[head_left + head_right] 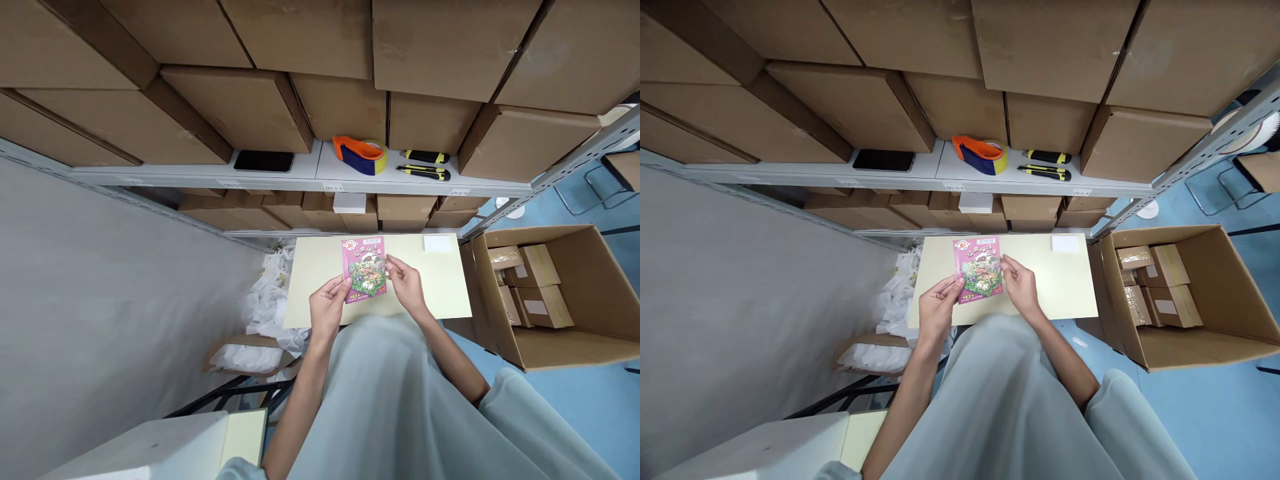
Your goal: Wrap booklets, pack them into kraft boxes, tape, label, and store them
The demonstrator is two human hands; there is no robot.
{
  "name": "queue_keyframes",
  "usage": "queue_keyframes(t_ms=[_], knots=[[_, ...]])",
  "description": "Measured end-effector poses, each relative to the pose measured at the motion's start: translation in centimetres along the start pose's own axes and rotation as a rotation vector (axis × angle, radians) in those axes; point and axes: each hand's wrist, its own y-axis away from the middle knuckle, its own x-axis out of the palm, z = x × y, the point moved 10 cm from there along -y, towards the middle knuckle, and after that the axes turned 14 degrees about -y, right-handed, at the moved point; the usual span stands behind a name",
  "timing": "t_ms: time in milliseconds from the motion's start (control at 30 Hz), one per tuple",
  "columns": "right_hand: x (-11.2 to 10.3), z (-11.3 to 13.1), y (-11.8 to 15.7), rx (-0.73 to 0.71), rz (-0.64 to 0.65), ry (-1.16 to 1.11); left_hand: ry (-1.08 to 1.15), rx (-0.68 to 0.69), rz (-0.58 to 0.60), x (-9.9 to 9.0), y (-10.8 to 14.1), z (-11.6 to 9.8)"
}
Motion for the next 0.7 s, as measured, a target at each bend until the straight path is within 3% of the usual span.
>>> queue_keyframes(t_ms=[67, 100, 200, 300, 400, 467, 567, 633, 700], knots=[[-0.4, 1.1, 1.0, -0.080, -0.118, 0.064, -0.043, 0.072, -0.095, -0.8, 0.3, -0.9], [0.1, 1.4, 1.6, -0.085, -0.111, 0.075, -0.071, 0.109, -0.137, -1.1, 0.6, -1.3], [3.3, 1.2, 3.2, -0.024, 0.053, 0.043, -0.168, 0.221, -0.181, -0.5, 2.1, -2.6], [4.8, 1.4, 3.9, -0.015, 0.097, 0.033, -0.292, 0.358, -0.076, 1.9, 3.8, -3.8], [3.9, 1.6, 3.2, -0.019, 0.031, 0.050, -0.372, 0.440, 0.064, 3.5, 4.7, -4.6], [3.3, 1.5, 2.4, 0.009, 0.038, 0.007, -0.389, 0.435, 0.053, 2.7, 4.2, -5.0], [2.9, 1.2, 1.6, 0.091, 0.120, -0.099, -0.351, 0.350, -0.065, -0.3, 2.3, -5.1], [2.7, 0.9, 1.5, 0.136, 0.151, -0.145, -0.283, 0.225, 0.010, -0.6, 1.1, -4.0], [2.4, 0.6, 1.5, 0.155, 0.150, -0.155, -0.207, 0.090, 0.160, 0.4, 0.6, -2.4]])
